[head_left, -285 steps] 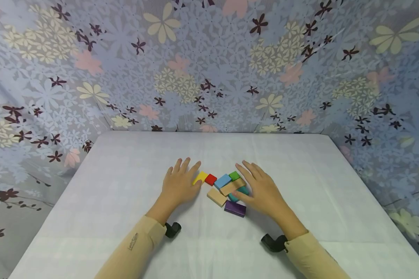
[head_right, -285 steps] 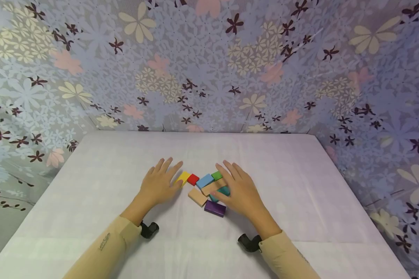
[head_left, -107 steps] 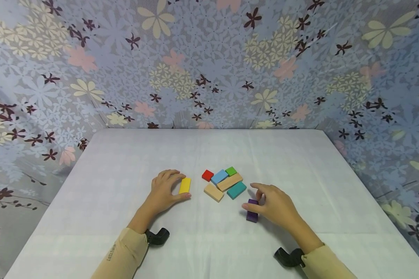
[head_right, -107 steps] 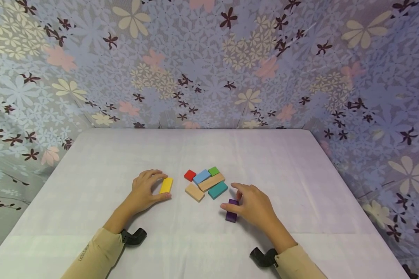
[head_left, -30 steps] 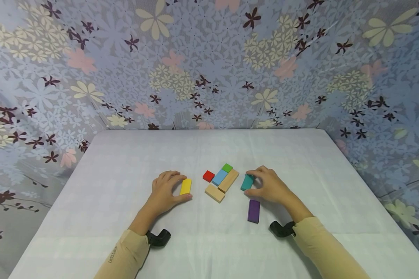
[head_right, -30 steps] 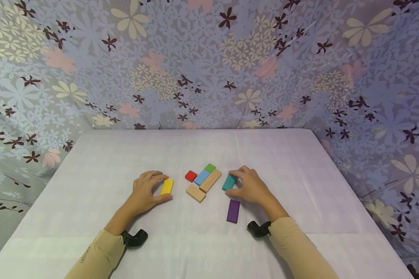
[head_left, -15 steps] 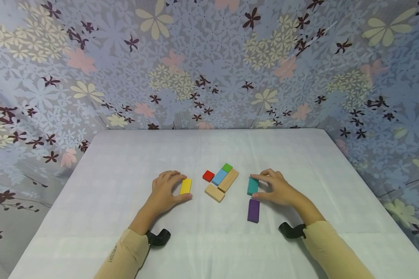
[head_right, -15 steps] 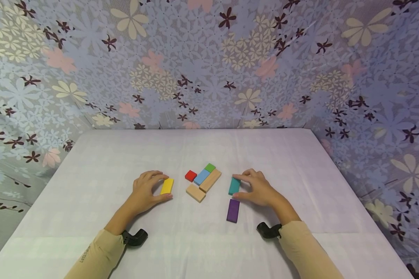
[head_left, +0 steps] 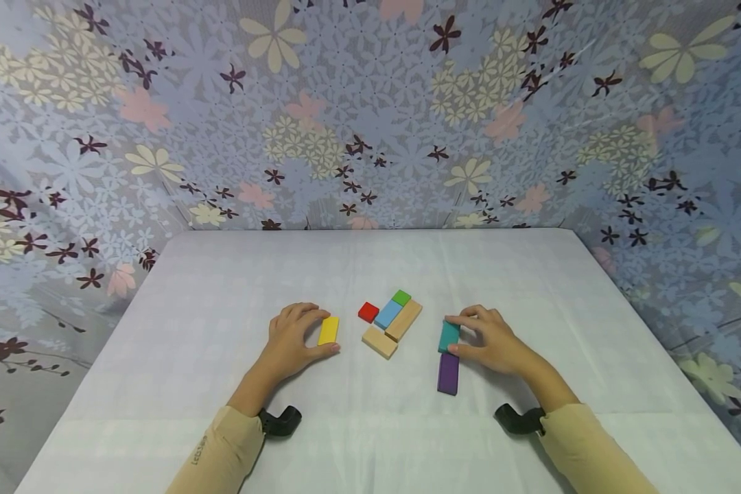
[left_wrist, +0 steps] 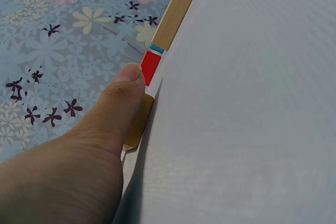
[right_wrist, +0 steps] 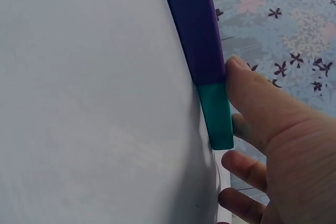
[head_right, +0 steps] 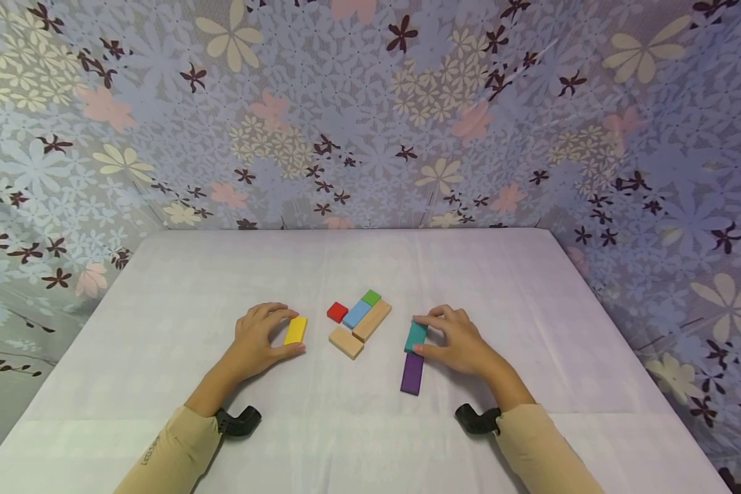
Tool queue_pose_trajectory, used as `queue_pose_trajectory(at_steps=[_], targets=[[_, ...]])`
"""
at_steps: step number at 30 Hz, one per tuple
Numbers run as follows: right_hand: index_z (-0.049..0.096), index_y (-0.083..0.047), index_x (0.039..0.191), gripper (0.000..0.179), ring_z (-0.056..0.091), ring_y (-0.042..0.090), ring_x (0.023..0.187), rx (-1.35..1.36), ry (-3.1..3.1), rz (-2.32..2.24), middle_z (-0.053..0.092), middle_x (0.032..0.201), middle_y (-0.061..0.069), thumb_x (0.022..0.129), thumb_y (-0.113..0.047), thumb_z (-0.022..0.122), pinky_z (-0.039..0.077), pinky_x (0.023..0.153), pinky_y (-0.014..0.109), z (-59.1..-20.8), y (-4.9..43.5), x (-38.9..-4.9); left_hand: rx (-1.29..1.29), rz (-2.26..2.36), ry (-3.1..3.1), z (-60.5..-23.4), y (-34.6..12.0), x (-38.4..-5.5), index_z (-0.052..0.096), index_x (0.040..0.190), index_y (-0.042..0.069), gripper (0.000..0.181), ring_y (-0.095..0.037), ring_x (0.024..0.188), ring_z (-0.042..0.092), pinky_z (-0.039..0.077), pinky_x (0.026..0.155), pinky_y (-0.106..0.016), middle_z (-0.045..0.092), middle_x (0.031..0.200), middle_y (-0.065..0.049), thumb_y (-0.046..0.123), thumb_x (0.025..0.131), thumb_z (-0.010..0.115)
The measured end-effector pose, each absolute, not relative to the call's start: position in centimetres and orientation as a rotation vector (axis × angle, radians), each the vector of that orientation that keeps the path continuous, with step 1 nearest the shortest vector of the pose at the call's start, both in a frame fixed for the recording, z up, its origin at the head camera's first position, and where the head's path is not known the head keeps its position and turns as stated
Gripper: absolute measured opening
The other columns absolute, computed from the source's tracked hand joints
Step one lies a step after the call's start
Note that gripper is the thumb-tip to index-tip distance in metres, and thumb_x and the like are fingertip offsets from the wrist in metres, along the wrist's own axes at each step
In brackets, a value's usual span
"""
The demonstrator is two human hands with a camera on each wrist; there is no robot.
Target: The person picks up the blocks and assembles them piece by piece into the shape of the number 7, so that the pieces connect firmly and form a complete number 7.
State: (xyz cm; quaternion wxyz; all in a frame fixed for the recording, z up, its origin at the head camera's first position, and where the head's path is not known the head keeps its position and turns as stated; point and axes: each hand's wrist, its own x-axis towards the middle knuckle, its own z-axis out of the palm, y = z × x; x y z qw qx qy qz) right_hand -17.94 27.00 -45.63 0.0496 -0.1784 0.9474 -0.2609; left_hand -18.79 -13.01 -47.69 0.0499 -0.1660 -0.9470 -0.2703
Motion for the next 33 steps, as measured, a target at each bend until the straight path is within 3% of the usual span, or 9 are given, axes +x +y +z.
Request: queue_pose_trajectory(at_steps=[22, 33], targets=[[0.059, -0.018, 0.137, 0.060, 0.039, 0.031, 0.124, -0.558, 2.857, -0.868, 0.049, 0.137, 0.009, 0.085, -0.043, 0.076, 0.036, 0.102, 0.063, -45.34, 27.27, -17.19, -0.508, -0.819, -2.882, -47.71, -13.06, -18.82, 0.062, 0.130, 0.024, 0.064, -0.033, 0.138, 0.037, 0.028, 0.107, -0.062, 0.052, 0.141, -0.008, 0.057, 0.077, 0.078], [0.056, -0.019, 0.141, 0.062, 0.038, 0.031, 0.127, -0.532, 2.871, -0.865, 0.048, 0.139, 0.007, 0.088, -0.049, 0.070, 0.036, 0.102, 0.064, -45.27, 27.02, -17.38, -0.503, -0.807, -2.892, -47.69, -13.06, -18.85, 0.062, 0.130, 0.025, 0.065, -0.033, 0.138, 0.037, 0.028, 0.108, -0.062, 0.052, 0.141, -0.007, 0.058, 0.077, 0.077]])
